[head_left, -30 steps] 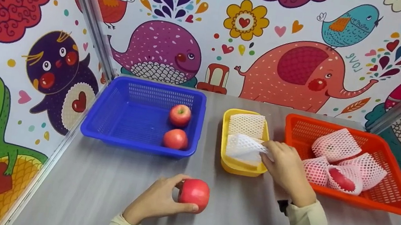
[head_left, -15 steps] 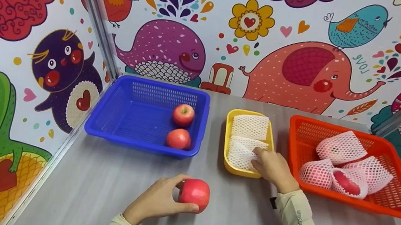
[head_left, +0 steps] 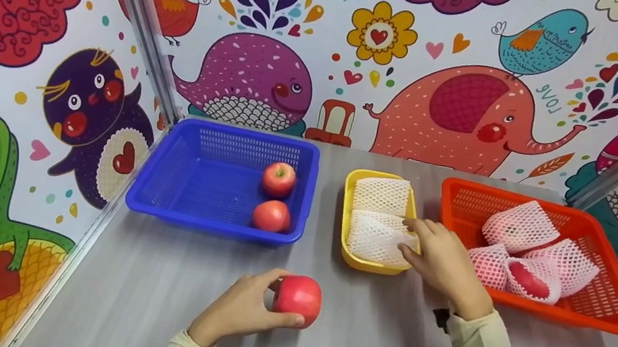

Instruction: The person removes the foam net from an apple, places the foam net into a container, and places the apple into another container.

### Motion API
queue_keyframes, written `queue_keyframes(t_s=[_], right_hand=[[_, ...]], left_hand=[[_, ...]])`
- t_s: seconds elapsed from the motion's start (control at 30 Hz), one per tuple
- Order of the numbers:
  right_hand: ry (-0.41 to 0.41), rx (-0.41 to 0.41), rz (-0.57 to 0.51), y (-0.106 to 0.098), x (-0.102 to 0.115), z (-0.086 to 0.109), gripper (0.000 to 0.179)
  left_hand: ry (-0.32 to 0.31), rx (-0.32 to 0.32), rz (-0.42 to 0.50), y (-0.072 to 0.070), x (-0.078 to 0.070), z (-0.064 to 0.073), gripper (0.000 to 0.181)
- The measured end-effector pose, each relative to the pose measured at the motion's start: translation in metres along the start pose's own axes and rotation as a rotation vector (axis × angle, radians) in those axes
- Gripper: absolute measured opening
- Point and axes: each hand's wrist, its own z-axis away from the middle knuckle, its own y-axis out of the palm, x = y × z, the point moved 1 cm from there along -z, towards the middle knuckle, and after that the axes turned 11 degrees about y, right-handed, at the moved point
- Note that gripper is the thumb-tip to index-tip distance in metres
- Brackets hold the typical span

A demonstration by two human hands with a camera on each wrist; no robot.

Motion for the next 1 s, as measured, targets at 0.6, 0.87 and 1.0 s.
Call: queue_keyframes(t_s=[0.6, 0.87, 1.0], right_hand=[[-0.281, -0.327, 0.004, -0.013, 0.021, 0.062, 0.041], [-0.273, -0.316, 0.006, -0.008, 0.020, 0.063, 0.041], [-0.278, -0.320, 0.000, -0.007, 0.019, 0.063, 0.042]], left_hand=[[0.046, -0.019, -0.020, 0.000, 0.000, 0.000, 0.075], [0.040, -0.020, -0.027, -0.007, -0.002, -0.002, 0.076], [0.051, -0.038, -0.053, -0.020, -0.006, -0.008, 0.077]])
